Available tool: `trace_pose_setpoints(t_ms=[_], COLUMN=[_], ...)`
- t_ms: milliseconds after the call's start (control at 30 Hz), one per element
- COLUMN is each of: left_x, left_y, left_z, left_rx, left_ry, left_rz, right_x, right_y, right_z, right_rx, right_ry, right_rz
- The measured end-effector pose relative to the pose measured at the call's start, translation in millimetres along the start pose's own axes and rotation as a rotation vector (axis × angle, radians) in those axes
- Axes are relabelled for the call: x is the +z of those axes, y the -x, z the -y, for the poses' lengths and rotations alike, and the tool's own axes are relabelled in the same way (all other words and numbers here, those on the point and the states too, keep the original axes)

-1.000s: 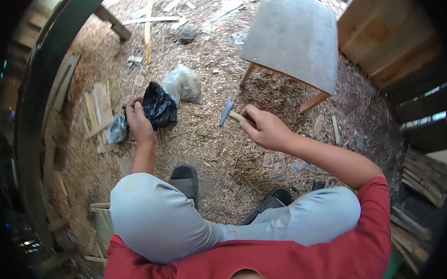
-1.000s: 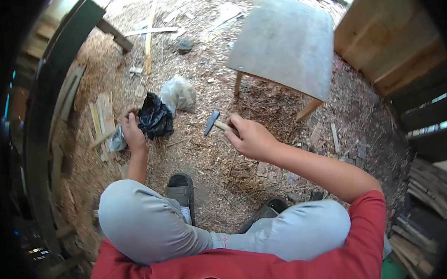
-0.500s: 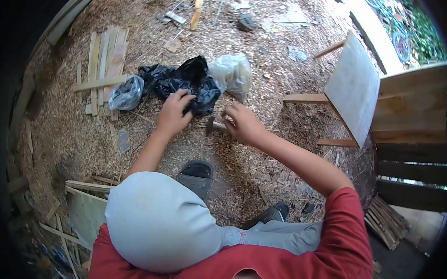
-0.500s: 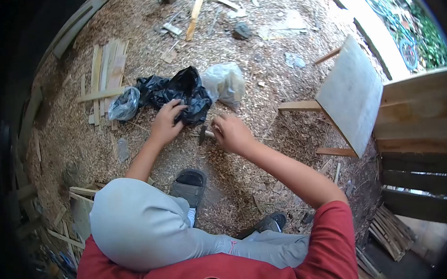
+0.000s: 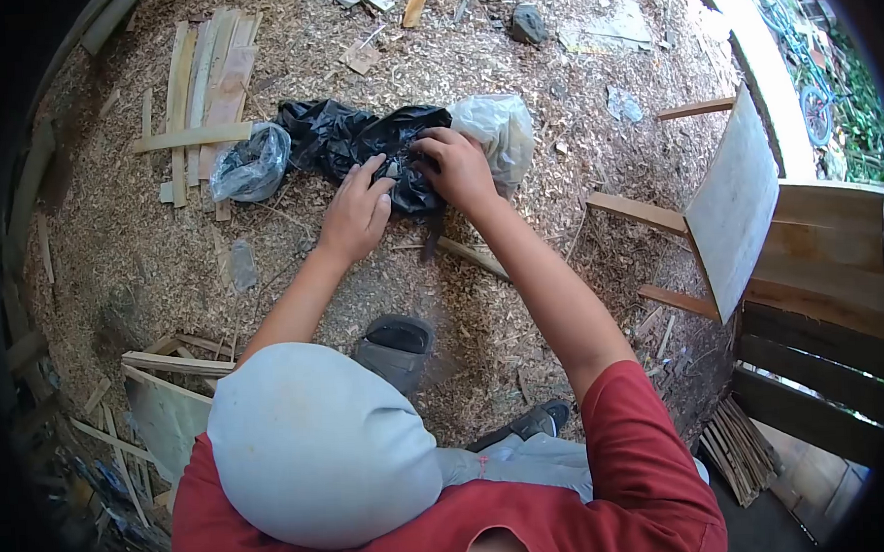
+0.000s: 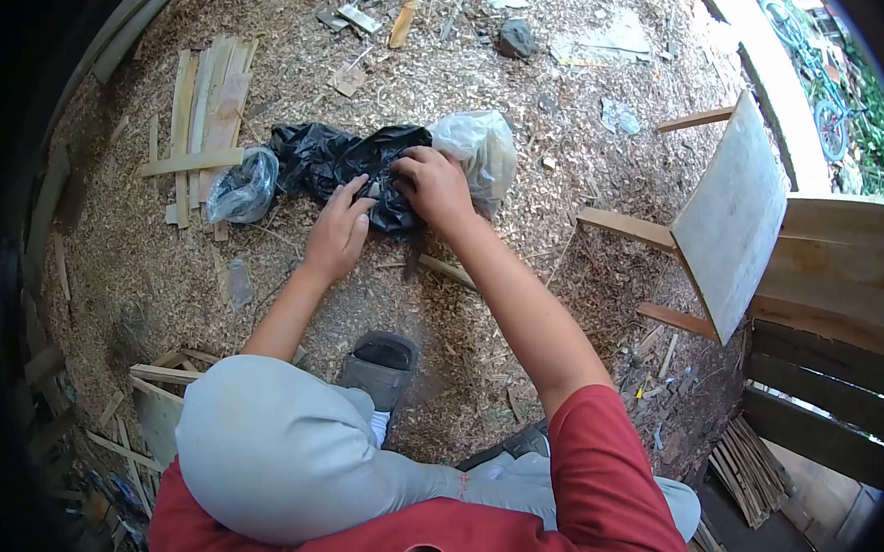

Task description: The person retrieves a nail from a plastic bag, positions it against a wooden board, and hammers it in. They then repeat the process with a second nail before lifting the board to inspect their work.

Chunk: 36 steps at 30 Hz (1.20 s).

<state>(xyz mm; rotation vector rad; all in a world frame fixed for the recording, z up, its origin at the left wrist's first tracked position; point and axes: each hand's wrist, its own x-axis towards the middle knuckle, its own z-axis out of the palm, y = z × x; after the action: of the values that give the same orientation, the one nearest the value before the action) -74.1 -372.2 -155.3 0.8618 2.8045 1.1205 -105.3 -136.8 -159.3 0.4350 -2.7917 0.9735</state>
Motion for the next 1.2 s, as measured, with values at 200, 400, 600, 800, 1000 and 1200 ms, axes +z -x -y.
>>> trace_pose_setpoints(t_ms=[200,400,600,800,1000,1200], left_x=[2.3,4.5,-8.1,-37.8,-37.8,-35.6], left_y=[0.6,-1.7,-18.9,-37.0,-44.8,-43.0], left_z=[4.8,5.1,-10.8,-48.6,-79.3,-92.0], left_rx=[0.004,-0.005,-0.143,0.021,0.136,0.131], left_ry=[0.055,0.136,0.395,0.161,0.170,0.258], left_rz=[-0.005,-0.073,-0.233,-0.285,-0.294,-0.280], right_x=[10.7,13.4,-2.2,-33.4,-52.3,-67.7], right_y=[-1.0,0.4,1.8,22.1,45.4,110.6], right_z=[9.2,14.4,12.8,57.1,75.6,62.1], right_rx=[0.071,0.201,0.358,0.499,0.530,0.524], right_ry=[0.005,-0.179,-0.521,-0.992,-1.235,-0.392], right_rz=[-0.051,-0.125,-0.137,-0.234,-0.280,-0.138])
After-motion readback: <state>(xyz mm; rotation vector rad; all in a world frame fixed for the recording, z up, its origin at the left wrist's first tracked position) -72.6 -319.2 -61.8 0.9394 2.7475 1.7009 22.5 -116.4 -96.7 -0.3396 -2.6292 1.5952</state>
